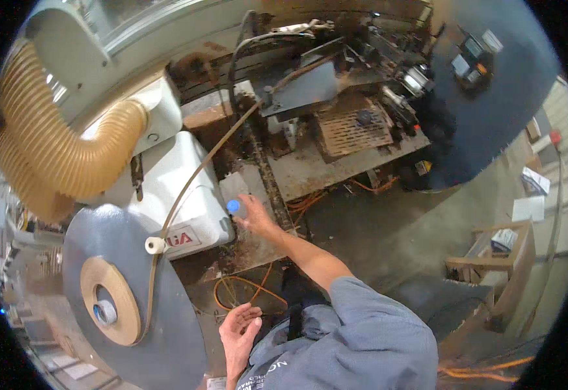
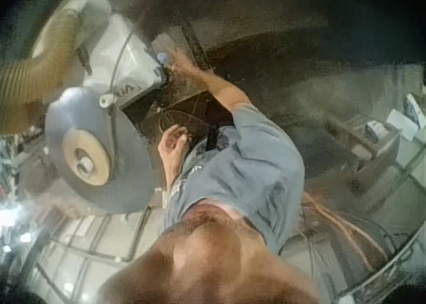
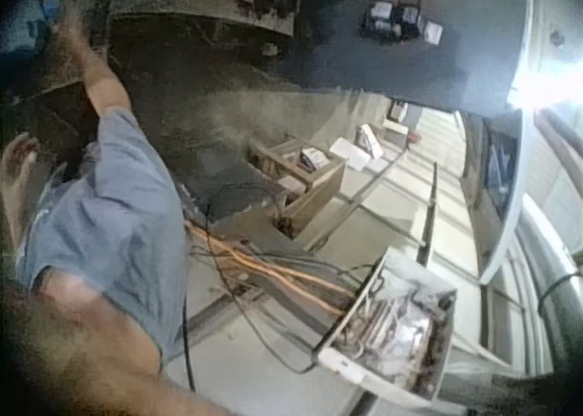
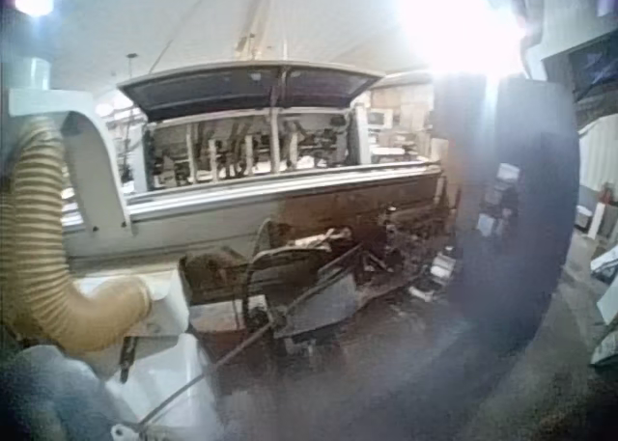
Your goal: The person pours water from a plastic bottle onto a cloth and wipes down various metal components of a machine.
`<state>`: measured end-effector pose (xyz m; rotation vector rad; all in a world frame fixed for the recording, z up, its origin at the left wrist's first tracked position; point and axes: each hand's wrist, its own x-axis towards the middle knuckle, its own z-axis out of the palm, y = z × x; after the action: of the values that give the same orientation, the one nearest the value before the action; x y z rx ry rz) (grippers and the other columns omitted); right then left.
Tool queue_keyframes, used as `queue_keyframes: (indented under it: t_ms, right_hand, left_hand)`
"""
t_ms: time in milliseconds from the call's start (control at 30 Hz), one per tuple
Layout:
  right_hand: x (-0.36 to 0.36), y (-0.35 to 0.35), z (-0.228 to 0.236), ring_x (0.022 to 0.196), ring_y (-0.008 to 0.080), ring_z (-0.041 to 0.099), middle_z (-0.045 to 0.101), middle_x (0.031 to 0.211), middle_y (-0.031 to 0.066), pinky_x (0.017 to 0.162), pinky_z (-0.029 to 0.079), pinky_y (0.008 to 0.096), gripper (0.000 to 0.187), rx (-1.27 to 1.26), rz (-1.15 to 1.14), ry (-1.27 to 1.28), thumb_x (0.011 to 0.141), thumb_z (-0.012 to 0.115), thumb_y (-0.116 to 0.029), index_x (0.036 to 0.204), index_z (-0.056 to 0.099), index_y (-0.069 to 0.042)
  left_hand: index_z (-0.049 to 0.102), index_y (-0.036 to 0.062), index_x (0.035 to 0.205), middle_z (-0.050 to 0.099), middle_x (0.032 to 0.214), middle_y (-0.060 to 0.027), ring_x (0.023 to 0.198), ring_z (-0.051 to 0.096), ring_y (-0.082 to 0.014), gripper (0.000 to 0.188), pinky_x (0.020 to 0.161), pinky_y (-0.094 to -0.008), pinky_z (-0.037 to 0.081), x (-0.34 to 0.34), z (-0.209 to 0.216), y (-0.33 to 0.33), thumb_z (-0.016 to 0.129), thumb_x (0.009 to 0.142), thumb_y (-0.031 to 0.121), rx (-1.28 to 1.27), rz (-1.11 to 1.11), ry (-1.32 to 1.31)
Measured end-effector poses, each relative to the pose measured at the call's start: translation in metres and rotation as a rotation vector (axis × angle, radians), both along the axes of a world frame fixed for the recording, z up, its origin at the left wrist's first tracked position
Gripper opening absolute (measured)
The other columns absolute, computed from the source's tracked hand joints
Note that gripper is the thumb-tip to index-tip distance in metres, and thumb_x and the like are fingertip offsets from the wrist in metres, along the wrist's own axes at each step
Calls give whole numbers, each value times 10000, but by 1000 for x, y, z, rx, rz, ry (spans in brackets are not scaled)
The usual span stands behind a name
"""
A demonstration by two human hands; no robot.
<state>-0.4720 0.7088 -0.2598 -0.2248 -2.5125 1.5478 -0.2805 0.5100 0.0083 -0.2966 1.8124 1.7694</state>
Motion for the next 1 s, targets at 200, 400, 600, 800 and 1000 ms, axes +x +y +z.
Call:
queue_keyframes:
  t_ms: [200,400,600,800,1000]
  right_hand:
    - [-4,2,8,1194,418,438,464,1281,229,1023,388,468,757,65,23,-16,723,779,-201,1356,386,-65]
    - [2,7,8,1195,431,432,464,1281,238,1025,374,491,805,67,-33,66,717,791,-249,1373,366,-60]
    - [4,-4,11,1256,421,381,406,1354,237,1076,338,482,929,27,18,-47,706,815,-252,1448,283,-79]
    - [10,-4,22,1213,447,407,410,1329,264,1041,360,498,929,55,-34,26,703,822,-234,1443,286,-68]
    - [31,-3,22,1255,423,393,411,1354,240,1064,347,481,928,146,-93,-17,730,786,-230,1461,243,-47]
  left_hand:
    - [541,-54,1214,666,1075,-172,997,649,-220,422,889,-312,517,5,-11,-9,681,817,-23,-20,47,71]
    - [538,-52,1208,666,1063,-180,991,648,-218,435,877,-311,517,4,-7,-2,695,804,-16,-44,11,75]
    - [528,-78,1201,658,1051,-207,987,650,-255,470,861,-336,527,8,-15,-7,713,772,-30,19,70,75]
    - [529,-79,1199,658,1047,-203,981,652,-247,483,871,-336,528,10,-24,-25,728,761,-37,33,76,93]
    - [531,-68,1203,655,1057,-192,999,642,-240,484,887,-341,523,16,-23,-42,724,760,-43,93,71,137]
